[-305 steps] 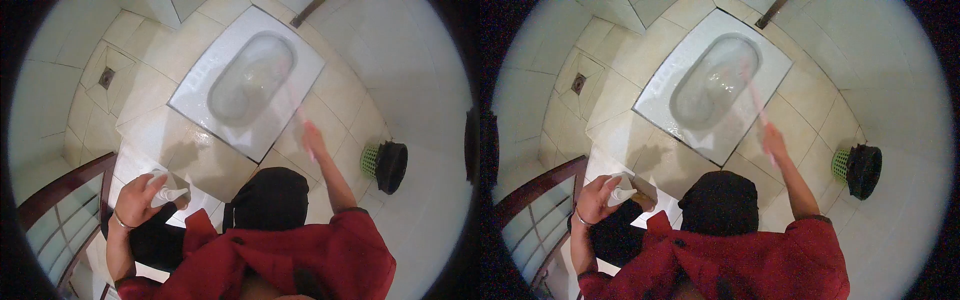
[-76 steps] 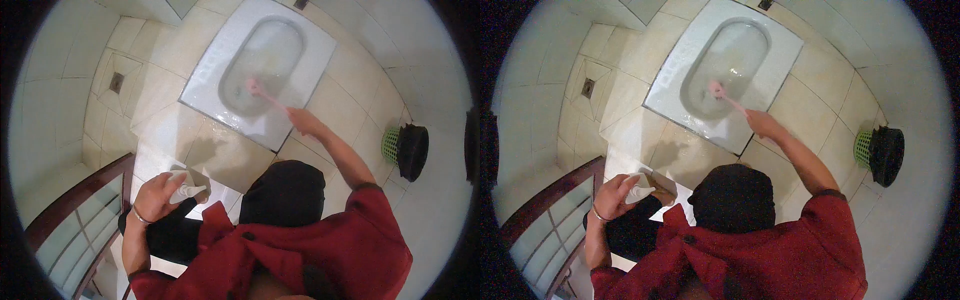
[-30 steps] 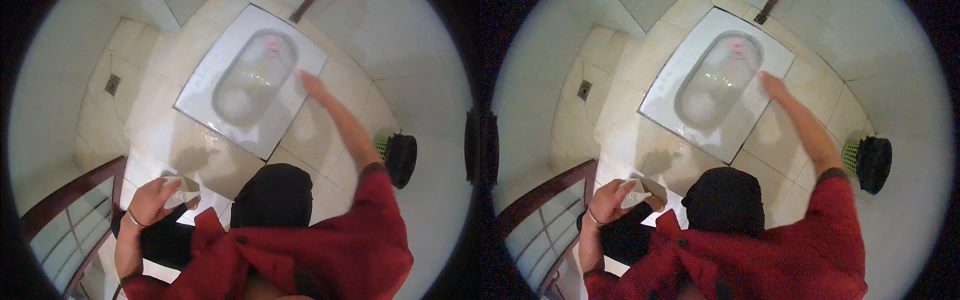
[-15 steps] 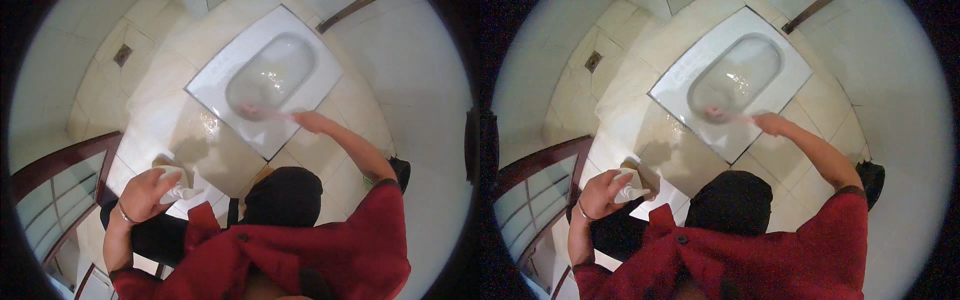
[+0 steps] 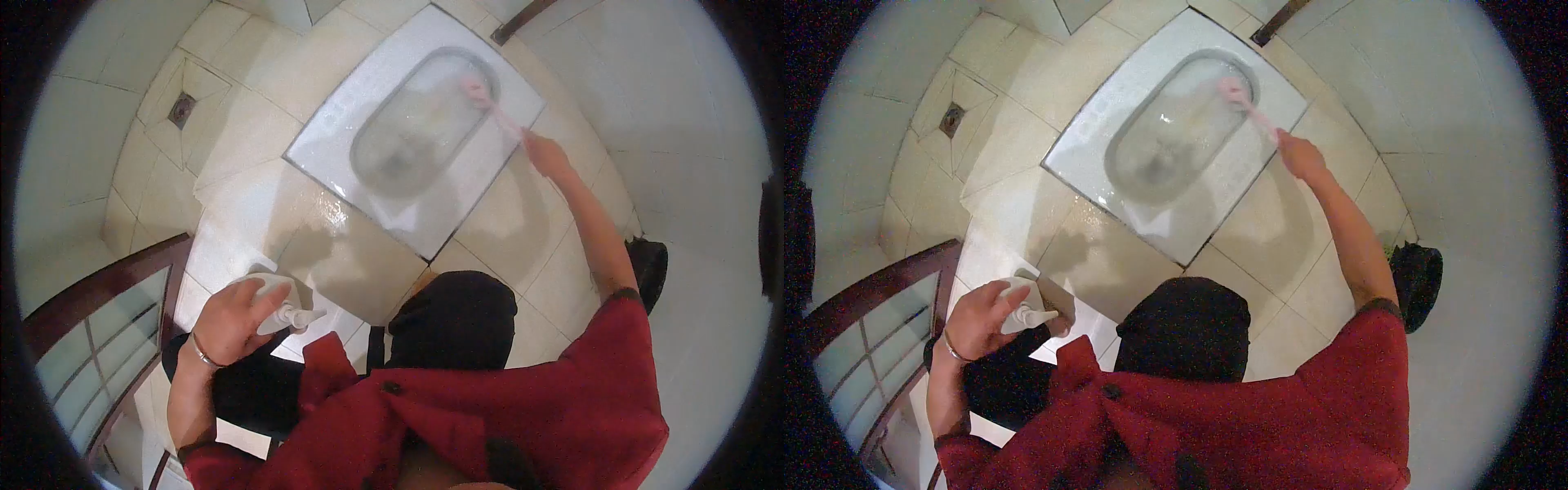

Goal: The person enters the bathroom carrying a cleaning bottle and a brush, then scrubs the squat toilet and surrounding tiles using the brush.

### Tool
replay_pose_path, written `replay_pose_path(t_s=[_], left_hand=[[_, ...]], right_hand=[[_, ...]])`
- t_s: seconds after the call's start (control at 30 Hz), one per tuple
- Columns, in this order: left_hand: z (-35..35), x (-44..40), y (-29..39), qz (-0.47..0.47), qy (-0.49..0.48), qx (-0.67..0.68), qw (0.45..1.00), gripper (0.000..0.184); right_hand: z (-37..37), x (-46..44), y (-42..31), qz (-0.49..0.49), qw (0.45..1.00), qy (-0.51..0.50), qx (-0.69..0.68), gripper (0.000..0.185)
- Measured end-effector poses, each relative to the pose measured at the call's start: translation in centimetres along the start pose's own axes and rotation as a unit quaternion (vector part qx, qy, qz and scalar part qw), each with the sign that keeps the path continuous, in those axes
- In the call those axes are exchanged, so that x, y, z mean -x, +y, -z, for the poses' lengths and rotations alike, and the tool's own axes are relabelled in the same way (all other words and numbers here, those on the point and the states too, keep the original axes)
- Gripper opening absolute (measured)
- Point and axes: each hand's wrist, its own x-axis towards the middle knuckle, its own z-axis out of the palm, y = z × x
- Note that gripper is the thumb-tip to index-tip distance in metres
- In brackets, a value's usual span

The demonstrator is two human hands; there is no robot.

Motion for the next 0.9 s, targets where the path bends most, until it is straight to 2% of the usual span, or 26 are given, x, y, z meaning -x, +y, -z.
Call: replay_pose_path(t_s=[0.03, 0.1, 0.13, 0.17, 0.23, 0.3, 0.33, 0.37, 0.4, 0.43, 0.5, 0.53, 0.57, 0.63, 0.67, 0.7, 0.73, 0.8, 0.83, 0.9], left_hand=[[-0.2, -0.1, 0.1, -0.008, -0.010, 0.010, 1.000, 0.066], [-0.6, 0.2, 0.4, 0.000, -0.026, 0.021, 0.999, 0.066], [-0.8, 0.4, 0.5, 0.008, -0.041, 0.032, 0.999, 0.065], [-0.8, 0.6, 0.6, 0.008, -0.042, 0.032, 0.999, 0.065], [-0.8, 1.2, 0.6, 0.011, -0.033, 0.012, 0.999, 0.067], [-1.2, 1.1, 0.4, 0.014, -0.022, 0.006, 1.000, 0.067], [-1.4, 1.1, 0.4, 0.018, -0.009, -0.001, 1.000, 0.068], [-1.7, 1.3, 0.7, 0.018, -0.010, -0.001, 1.000, 0.068], [-1.9, 1.4, 1.2, 0.013, -0.010, 0.002, 1.000, 0.067], [-2.1, 1.5, 1.8, 0.007, -0.010, 0.005, 1.000, 0.066], [-2.7, 1.9, 2.4, -0.005, -0.005, -0.001, 1.000, 0.066], [-2.7, 2.1, 2.8, 0.007, 0.002, 0.004, 1.000, 0.067], [-2.7, 2.2, 3.2, 0.019, 0.008, 0.009, 1.000, 0.067], [-2.4, 2.4, 3.8, 0.010, 0.003, -0.007, 1.000, 0.067], [-2.3, 2.4, 3.9, 0.002, -0.002, -0.023, 1.000, 0.068], [-2.3, 2.2, 4.0, 0.002, -0.003, -0.024, 1.000, 0.068], [-2.3, 1.8, 4.2, -0.004, -0.001, -0.025, 1.000, 0.069], [-2.6, 1.9, 3.7, -0.015, -0.003, -0.013, 1.000, 0.071], [-2.6, 2.4, 3.4, -0.008, -0.003, -0.014, 1.000, 0.071], [-2.6, 3.3, 2.6, 0.000, -0.012, -0.007, 1.000, 0.068]], right_hand=[[-0.4, 0.3, 0.0, -0.001, 1.000, -0.001, -0.001, 0.042], [-1.4, 2.4, -1.2, -0.149, 0.975, -0.122, -0.109, 0.042], [-3.9, 3.4, 0.3, -0.081, 0.990, -0.099, -0.063, 0.043], [-4.8, 3.8, 2.4, -0.081, 0.990, -0.099, -0.063, 0.043], [-5.4, 5.0, 6.6, 0.120, 0.992, 0.044, -0.004, 0.042], [-4.6, 4.0, 10.5, 0.052, 0.988, 0.140, -0.023, 0.043], [-3.7, 4.7, 9.1, 0.052, 0.989, 0.140, -0.024, 0.043], [-2.7, 5.6, 7.6, -0.065, 0.983, 0.093, -0.142, 0.044], [-2.2, 6.7, 6.5, -0.179, 0.949, 0.044, -0.257, 0.046], [-4.5, 8.6, 6.5, -0.205, 0.931, 0.011, -0.302, 0.047], [-11.9, 14.7, 7.5, -0.117, 0.984, -0.002, -0.134, 0.044], [-13.9, 17.2, 7.7, -0.037, 0.999, -0.029, 0.011, 0.044], [-12.3, 17.9, 7.2, -0.038, 0.999, -0.029, 0.010, 0.044], [-7.7, 19.2, 5.5, -0.038, 0.983, -0.170, 0.059, 0.047], [-8.1, 17.0, 8.1, -0.084, 0.987, -0.132, 0.038, 0.048], [-7.6, 16.1, 7.8, -0.085, 0.987, -0.132, 0.038, 0.048], [-6.9, 15.6, 7.0, -0.106, 0.989, -0.074, -0.074, 0.048], [-8.4, 16.4, 5.7, -0.092, 0.991, -0.090, -0.045, 0.045], [-11.5, 18.2, 4.8, -0.030, 0.995, -0.084, 0.046, 0.045], [-9.5, 20.3, 0.5, 0.083, 0.979, -0.178, 0.058, 0.044]])
